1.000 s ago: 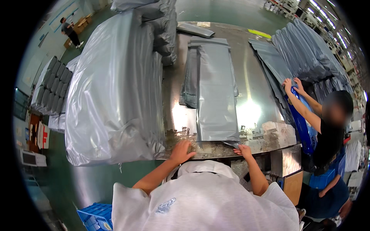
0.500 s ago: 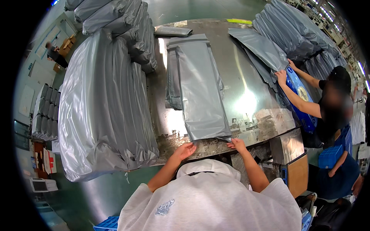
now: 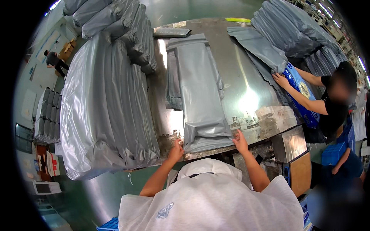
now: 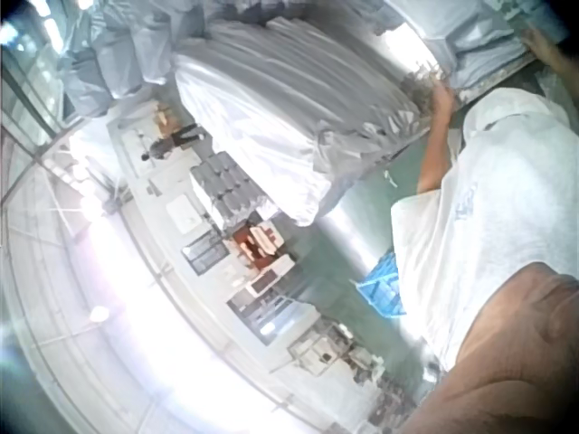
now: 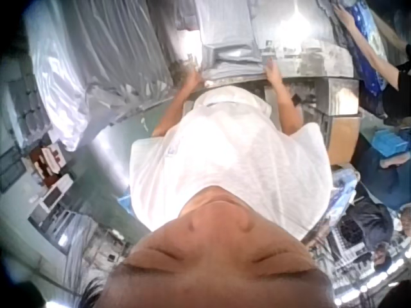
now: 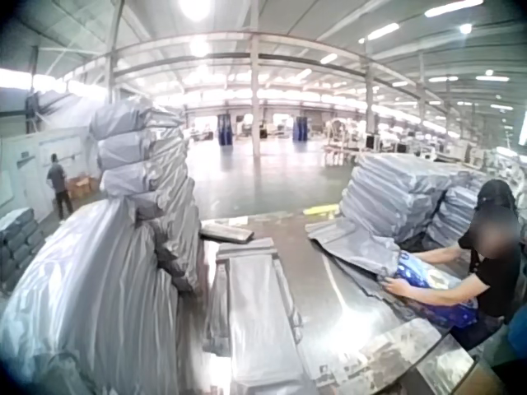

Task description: The person places blue tissue paper packs into gray shipping mailers on a metal table, folds the mailer flaps, and stacks the sealed packages. Coworkers perform similar packing nearby.

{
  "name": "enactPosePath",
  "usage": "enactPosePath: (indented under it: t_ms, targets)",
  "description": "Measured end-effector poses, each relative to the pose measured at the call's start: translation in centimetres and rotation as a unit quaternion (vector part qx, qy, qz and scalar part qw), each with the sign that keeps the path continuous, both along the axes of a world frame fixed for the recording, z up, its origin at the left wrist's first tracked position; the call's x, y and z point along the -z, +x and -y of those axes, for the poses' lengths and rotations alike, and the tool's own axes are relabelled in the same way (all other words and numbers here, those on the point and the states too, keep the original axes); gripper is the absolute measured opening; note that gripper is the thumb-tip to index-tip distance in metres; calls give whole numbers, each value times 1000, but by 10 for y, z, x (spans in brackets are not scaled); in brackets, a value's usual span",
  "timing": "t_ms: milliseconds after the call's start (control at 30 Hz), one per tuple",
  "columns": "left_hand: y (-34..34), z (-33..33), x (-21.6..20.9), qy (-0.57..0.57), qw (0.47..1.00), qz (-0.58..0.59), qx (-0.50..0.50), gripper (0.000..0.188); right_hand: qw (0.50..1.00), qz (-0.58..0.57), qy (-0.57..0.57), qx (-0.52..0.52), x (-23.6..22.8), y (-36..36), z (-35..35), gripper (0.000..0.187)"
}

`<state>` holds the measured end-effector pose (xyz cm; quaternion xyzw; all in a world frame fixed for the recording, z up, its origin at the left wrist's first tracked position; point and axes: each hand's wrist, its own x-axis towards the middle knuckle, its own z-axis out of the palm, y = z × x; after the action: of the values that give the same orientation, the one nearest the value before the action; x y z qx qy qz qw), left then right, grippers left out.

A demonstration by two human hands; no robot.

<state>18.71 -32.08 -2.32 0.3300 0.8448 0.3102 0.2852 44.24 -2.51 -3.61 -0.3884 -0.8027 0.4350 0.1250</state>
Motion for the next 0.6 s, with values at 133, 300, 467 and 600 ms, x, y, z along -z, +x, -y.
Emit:
enactPosePath:
  t_ms: [133,300,467,600]
  targets:
    - [3,-7,-38,-52,985,-89,137,81,954,-2,276,-120,-73,-12,13,71]
    - [-5,-27,-61,-152,940,-153,266,86,840,77,384,-375,-94,-27,-1,81]
    - [-28,-42,-49,-212,936,-16,280,92,876,150,276,-365,-74,-38,-16,77]
    - [-54,-39,-43,-146,934,200,256,84,905,196,171,-338,-74,-46,-35,69]
